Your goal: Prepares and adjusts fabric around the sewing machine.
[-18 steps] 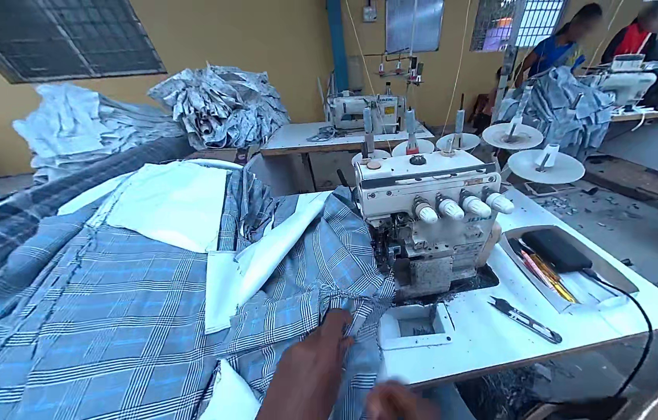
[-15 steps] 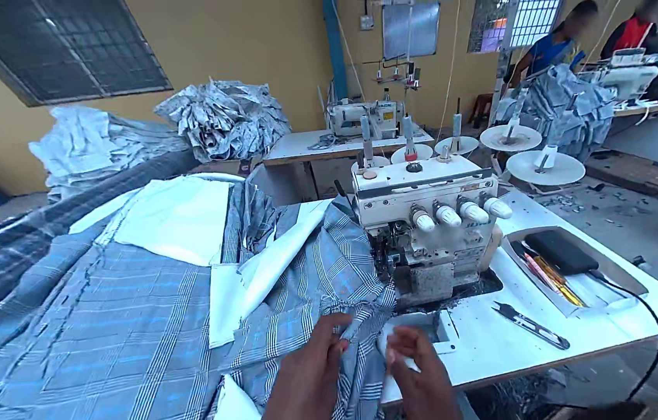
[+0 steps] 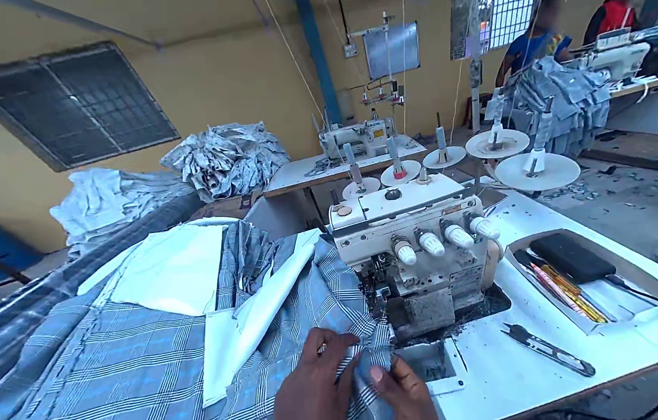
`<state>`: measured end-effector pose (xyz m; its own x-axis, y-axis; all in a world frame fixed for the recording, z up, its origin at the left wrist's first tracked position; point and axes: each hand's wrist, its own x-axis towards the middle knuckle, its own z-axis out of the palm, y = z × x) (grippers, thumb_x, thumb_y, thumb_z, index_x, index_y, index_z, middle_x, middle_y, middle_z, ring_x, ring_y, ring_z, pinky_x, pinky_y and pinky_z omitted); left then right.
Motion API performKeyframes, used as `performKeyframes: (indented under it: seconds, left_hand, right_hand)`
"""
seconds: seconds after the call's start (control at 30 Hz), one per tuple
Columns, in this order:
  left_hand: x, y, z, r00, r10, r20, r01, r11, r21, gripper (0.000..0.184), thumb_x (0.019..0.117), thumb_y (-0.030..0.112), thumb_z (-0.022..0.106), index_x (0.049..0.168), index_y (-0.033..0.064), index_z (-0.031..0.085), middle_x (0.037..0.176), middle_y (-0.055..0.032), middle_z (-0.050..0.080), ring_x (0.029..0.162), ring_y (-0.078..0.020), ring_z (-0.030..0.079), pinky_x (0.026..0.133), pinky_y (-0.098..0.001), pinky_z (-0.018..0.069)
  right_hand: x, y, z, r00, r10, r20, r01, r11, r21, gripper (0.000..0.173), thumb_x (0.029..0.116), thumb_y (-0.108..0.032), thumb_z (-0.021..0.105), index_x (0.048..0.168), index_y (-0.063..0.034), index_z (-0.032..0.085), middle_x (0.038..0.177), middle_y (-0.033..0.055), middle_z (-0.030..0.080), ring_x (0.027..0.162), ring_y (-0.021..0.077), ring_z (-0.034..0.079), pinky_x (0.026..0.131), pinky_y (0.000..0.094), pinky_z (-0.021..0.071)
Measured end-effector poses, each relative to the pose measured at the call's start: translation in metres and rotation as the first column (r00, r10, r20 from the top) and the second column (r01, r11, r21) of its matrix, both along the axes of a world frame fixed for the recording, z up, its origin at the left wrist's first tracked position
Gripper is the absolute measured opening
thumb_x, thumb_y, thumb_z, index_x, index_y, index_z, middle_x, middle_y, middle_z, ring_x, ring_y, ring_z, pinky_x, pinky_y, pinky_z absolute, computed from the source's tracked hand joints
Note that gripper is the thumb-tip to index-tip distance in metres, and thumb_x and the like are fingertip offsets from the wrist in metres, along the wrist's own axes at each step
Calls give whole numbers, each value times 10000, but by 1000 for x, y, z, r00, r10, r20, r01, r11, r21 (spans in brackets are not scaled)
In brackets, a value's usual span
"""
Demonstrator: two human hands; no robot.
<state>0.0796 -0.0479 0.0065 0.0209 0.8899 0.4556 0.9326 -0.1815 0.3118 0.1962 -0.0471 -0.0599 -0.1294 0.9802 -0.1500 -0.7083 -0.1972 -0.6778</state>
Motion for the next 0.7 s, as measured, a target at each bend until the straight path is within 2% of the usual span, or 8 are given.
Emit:
performKeyframes:
  seconds: [0.1,0.2,0.27,0.33,0.4,0.43,0.53,0.7]
  left_hand:
    - [1,-1,1,999,-41,18,40,998,46,133,929,87,676,1010,30,764,975,-158,713,792,-308,723,617,-483,581]
    - [-3,9,4,994,-97,44,86,976,201,176,946,170,632,951,59,768,907,-94,708,792,-186,698,663,-322,575]
    - [2,14,6,988,-138,64,120,965,234,197,946,215,630,924,72,764,882,-67,708,788,-145,689,676,-272,562]
    - [10,11,6,979,-193,72,179,970,165,161,932,181,651,916,66,763,898,-75,728,783,-167,712,667,-317,586]
    - [16,2,6,972,-222,78,221,975,23,116,915,77,679,962,36,777,963,-120,741,819,-244,740,682,-422,611]
    - [16,0,5,970,-227,85,230,973,-25,135,912,46,673,991,27,780,988,-133,742,849,-262,744,708,-438,614]
    - [7,1,0,959,-249,137,258,965,-48,160,944,87,642,993,26,781,988,-119,745,872,-207,733,756,-349,600]
    - [-3,9,-1,917,-268,295,311,944,-109,224,993,161,598,957,22,771,979,-83,736,890,-95,691,789,-242,552]
  right_hand:
    - [-3,-2,3,995,-80,52,79,997,12,103,931,76,616,966,-2,673,814,12,716,758,60,688,765,252,588]
    - [-9,-7,-1,976,-203,82,195,977,91,109,905,93,636,913,5,702,771,0,715,704,36,675,716,221,583]
    - [-11,-9,-3,970,-227,85,217,970,110,110,900,97,638,916,12,708,772,0,714,695,30,670,708,212,579]
    - [-11,-10,-5,969,-231,87,220,968,122,110,890,99,645,909,11,708,775,-3,710,699,26,666,703,210,579]
    - [-9,-11,-7,966,-236,103,222,966,133,120,875,107,647,919,9,702,785,-12,706,711,17,664,707,208,578]
    - [-8,-12,-7,965,-235,119,219,967,130,122,873,110,651,934,16,698,796,-11,711,722,18,669,718,210,579]
    - [-7,-17,-3,960,-238,146,223,968,114,142,879,111,654,993,38,697,843,2,732,763,28,689,759,218,589]
    - [-9,-20,-2,923,-293,249,258,952,165,147,871,78,672,1005,71,731,874,39,681,791,35,662,758,202,581]
